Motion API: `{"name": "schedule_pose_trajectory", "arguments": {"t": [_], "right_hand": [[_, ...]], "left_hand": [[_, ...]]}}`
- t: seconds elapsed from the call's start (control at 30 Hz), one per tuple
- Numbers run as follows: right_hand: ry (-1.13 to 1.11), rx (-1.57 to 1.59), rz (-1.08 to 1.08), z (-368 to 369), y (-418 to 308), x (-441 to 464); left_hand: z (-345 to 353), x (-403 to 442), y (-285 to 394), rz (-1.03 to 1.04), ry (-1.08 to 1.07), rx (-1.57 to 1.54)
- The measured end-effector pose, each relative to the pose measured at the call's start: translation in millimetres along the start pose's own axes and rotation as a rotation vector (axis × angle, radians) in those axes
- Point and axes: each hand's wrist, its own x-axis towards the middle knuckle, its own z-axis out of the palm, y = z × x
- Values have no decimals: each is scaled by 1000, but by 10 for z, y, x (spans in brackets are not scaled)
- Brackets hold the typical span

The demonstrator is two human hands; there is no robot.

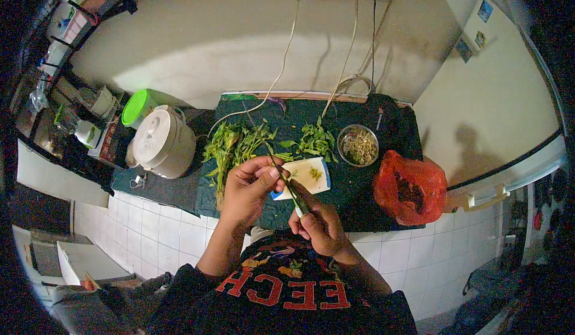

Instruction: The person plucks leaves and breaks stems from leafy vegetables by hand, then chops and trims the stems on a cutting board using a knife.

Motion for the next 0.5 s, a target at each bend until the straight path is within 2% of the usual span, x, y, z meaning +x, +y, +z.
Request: {"name": "schedule_pose_trajectory", "arguments": {"t": [0.2, 0.5], "right_hand": [[-6, -29, 9, -2, 2, -45], [3, -88, -5, 42, -23, -107]], "left_hand": [[89, -59, 68, -48, 52, 21], [41, -134, 63, 15, 17, 103]]}}
